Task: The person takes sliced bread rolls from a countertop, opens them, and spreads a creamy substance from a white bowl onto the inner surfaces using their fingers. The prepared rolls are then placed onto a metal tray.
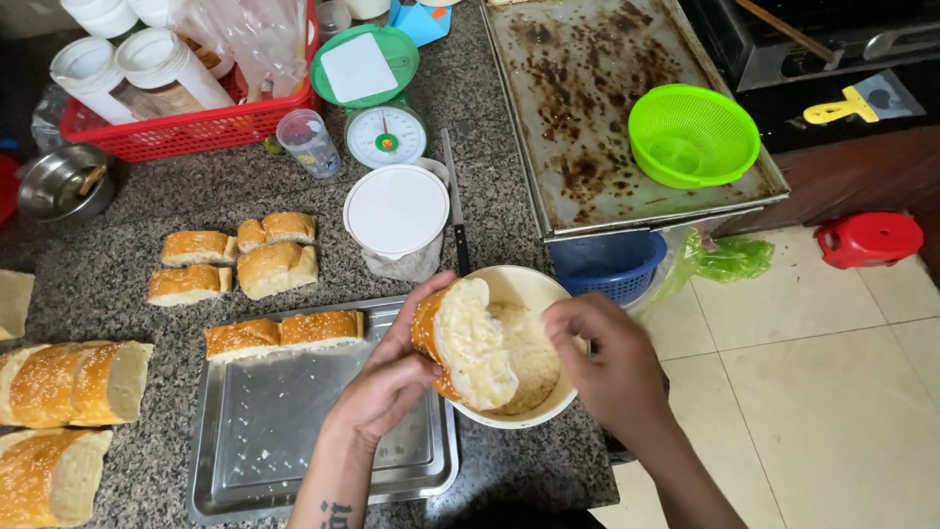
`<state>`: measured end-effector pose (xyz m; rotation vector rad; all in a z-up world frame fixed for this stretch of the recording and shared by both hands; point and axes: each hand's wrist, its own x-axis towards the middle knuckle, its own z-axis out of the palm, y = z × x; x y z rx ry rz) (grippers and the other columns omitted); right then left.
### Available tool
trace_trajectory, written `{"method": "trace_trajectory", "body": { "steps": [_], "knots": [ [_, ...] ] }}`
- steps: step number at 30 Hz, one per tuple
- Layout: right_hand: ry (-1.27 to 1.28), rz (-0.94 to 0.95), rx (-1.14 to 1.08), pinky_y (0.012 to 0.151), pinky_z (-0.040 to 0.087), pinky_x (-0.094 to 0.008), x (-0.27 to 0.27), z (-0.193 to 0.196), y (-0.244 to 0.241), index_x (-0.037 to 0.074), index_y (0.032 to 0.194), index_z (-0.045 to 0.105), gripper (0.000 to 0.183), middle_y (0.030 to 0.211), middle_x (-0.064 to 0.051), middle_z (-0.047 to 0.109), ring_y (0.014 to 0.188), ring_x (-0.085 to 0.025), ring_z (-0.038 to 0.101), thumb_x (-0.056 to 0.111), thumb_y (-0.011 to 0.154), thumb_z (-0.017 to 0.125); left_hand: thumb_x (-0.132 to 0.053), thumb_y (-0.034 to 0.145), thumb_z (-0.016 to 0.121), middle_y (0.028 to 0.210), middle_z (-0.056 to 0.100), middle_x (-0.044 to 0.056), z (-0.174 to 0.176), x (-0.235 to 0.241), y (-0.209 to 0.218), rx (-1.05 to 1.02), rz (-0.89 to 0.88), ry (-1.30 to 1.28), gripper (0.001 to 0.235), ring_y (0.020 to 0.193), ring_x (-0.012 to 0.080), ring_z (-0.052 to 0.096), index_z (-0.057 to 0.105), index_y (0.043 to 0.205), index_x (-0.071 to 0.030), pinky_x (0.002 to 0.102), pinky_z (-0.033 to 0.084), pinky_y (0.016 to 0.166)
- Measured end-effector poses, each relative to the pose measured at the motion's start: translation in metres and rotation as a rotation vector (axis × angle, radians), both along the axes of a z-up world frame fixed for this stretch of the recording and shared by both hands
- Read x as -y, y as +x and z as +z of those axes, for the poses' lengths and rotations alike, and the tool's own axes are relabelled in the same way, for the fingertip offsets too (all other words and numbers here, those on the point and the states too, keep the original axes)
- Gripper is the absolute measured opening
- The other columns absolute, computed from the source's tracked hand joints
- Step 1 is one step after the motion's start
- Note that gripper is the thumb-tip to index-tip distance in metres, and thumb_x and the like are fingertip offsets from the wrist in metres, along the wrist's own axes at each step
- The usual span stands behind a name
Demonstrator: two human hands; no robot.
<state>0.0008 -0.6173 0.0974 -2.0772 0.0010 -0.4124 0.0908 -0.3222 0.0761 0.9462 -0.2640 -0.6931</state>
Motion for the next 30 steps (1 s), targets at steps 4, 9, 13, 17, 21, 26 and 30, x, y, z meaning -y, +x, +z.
{"method": "trace_trajectory", "body": {
  "steps": [4,9,13,17,21,26,30],
  "knots": [
    [-0.117,-0.045,-0.297,0.089,0.061,-0.04,-0.008,-0.012,0.004,0.023,0.135,0.094,0.033,0.124,0.002,0.088,0.113,-0.019,0.084,0.038,0.112,0.076,0.005,0.08,0.07,0.183,0.056,0.011,-0.006,0.002,0.0,-0.003,0.004,0.002,0.117,0.154,0.0232,0.058,0.04,0.192,-0.014,0.034,0.044,0.125],
    [0.264,0.1,-0.323,0.095,0.07,-0.031,-0.025,-0.022,0.009,0.011,0.122,0.093,0.018,0.114,-0.002,0.097,0.105,-0.015,0.09,0.021,0.108,0.088,0.004,0.08,0.073,0.194,0.047,0.011,-0.001,0.006,-0.006,0.044,-0.028,0.045,0.115,0.166,0.0266,0.053,0.043,0.19,-0.015,0.038,0.044,0.131],
    [0.201,0.11,-0.166,0.09,0.073,-0.032,-0.023,-0.014,0.0,0.008,0.12,0.089,0.015,0.108,-0.006,0.094,0.1,-0.019,0.09,0.017,0.111,0.081,0.005,0.079,0.072,0.189,0.052,0.012,-0.005,0.0,-0.007,0.018,0.001,0.014,0.116,0.159,0.0257,0.056,0.044,0.19,-0.014,0.037,0.046,0.129],
    [0.067,0.027,-0.15,0.106,0.064,-0.039,-0.011,-0.018,-0.006,0.014,0.12,0.092,0.016,0.12,-0.002,0.088,0.117,-0.021,0.082,0.022,0.11,0.082,0.005,0.081,0.071,0.189,0.047,0.017,-0.009,-0.008,-0.002,0.025,0.024,-0.073,0.116,0.165,0.0324,0.049,0.043,0.191,-0.016,0.046,0.043,0.133],
    [0.038,0.101,-0.21,0.079,0.063,-0.032,-0.02,-0.012,-0.008,0.017,0.135,0.091,0.031,0.124,-0.001,0.089,0.101,-0.015,0.083,0.033,0.115,0.075,0.004,0.083,0.071,0.187,0.048,0.018,-0.009,-0.007,0.0,0.064,0.017,-0.078,0.114,0.163,0.033,0.051,0.043,0.191,-0.016,0.046,0.045,0.132],
    [0.14,0.083,-0.262,0.083,0.061,-0.033,-0.026,-0.017,-0.005,0.014,0.113,0.09,0.017,0.102,0.003,0.092,0.091,-0.013,0.08,0.028,0.113,0.081,0.005,0.082,0.071,0.184,0.054,0.016,-0.004,-0.002,-0.003,0.043,0.017,-0.07,0.114,0.159,0.0298,0.056,0.042,0.191,-0.013,0.042,0.045,0.13],
    [0.189,0.013,-0.16,0.091,0.06,-0.034,-0.019,-0.013,-0.011,0.011,0.107,0.083,0.016,0.101,-0.001,0.084,0.097,-0.015,0.078,0.021,0.116,0.075,0.002,0.081,0.075,0.186,0.052,0.016,-0.002,-0.006,0.001,0.022,0.053,-0.08,0.117,0.162,0.0309,0.053,0.041,0.192,-0.013,0.042,0.043,0.131]
  ]
}}
